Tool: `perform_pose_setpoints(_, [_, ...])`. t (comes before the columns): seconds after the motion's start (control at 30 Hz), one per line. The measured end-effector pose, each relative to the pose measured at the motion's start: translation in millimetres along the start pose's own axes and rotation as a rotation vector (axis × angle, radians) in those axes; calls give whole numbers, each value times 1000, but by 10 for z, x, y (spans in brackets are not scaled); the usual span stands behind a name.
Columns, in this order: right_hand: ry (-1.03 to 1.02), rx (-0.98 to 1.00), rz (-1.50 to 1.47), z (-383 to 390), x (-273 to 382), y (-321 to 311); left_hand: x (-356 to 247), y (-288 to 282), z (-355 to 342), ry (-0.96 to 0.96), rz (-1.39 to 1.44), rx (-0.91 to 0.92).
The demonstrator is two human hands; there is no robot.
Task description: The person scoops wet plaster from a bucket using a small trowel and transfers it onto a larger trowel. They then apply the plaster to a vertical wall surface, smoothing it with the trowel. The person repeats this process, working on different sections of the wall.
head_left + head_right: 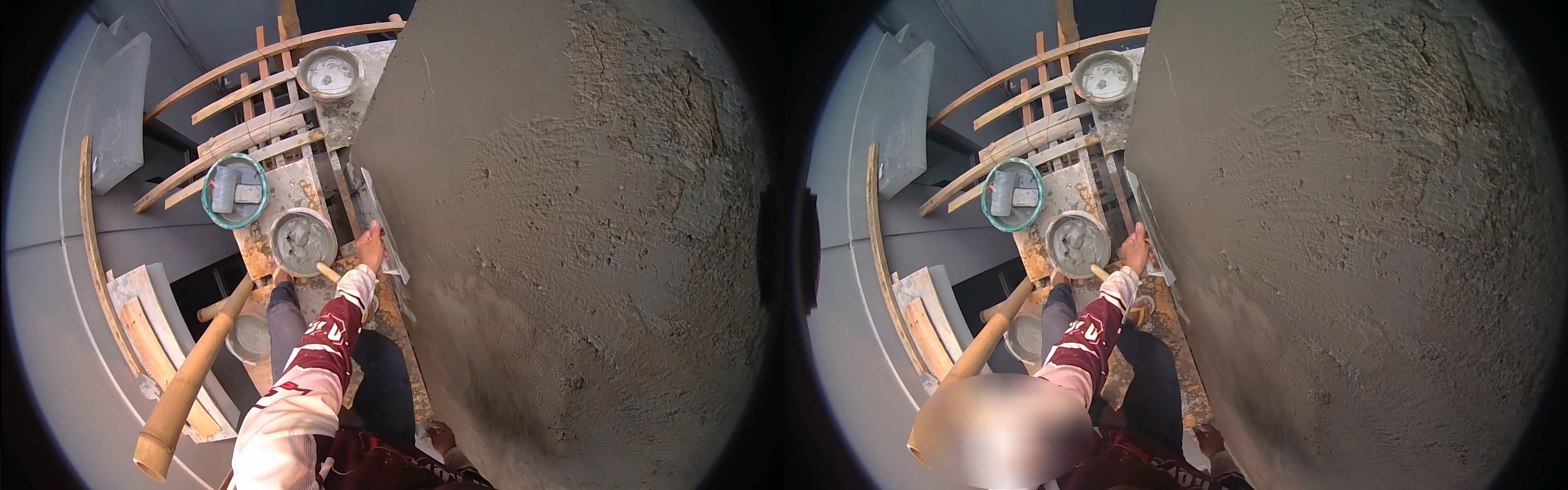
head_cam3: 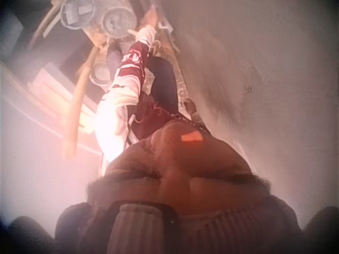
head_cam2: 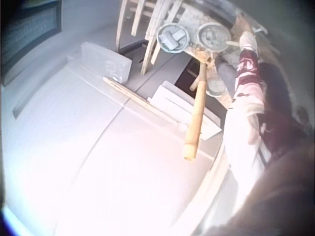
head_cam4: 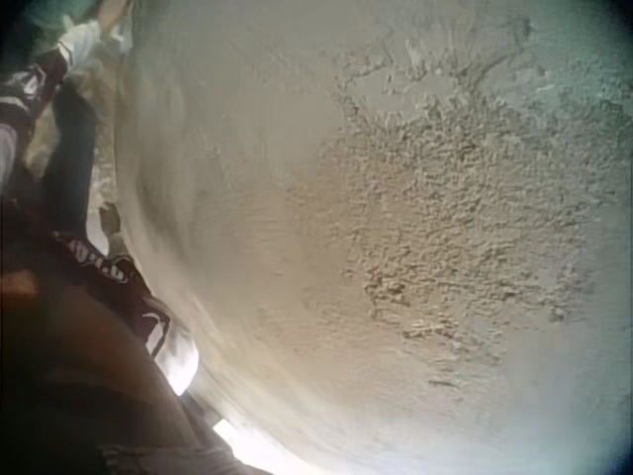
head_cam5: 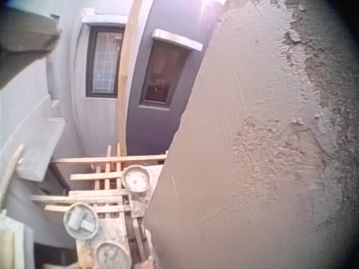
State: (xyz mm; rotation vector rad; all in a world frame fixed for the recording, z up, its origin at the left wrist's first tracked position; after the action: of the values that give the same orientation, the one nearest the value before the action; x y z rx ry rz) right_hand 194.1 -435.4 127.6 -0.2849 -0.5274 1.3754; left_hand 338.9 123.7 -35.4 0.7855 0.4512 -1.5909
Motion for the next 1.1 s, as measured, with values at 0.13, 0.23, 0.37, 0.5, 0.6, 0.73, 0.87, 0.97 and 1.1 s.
perform_pose_setpoints(0.13, [36,-146,-149,-25,-158,-96,-155,449,304,-33,26,96])
perform_pose_setpoints(0.23, [-38,-170,-127,-181,-161,20,-605,574,685,-12,51,153])
perform_pose_setpoints(0.37, [-75,-140,-79,-287,111,28,-1499,713,1566,65,111,204])
perform_pose_setpoints(0.5, [-157,-121,-148,-327,526,-155,-2446,866,2408,180,124,302])
perform_pose_setpoints(0.6, [-235,-175,-113,-380,621,-280,-3034,972,3013,192,165,370])
perform_pose_setpoints(0.73, [-316,-236,-46,-576,537,-382,-3805,1197,3740,278,210,470])
perform_pose_setpoints(0.87, [-419,-394,2,-464,749,-429,-4503,1323,4269,305,188,515])
perform_pose_setpoints(0.97, [-416,-409,20,-591,768,-438,-4972,1396,4626,341,198,564])
perform_pose_setpoints(1.1, [-470,-397,31,-642,949,-498,-5492,1462,5041,459,242,666])
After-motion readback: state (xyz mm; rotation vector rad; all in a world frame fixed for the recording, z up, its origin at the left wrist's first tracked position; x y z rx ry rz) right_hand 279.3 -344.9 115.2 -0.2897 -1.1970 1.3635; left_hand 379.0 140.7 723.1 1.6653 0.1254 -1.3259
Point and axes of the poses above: each hand's wrist, its own z-axis away from the middle knuckle, its own y-axis out of the palm, x = y × z, the point moved 4 cm from there along -z, towards the middle knuckle, and after that the axes turned 5 degrees about -x, right-handed, at the moved point
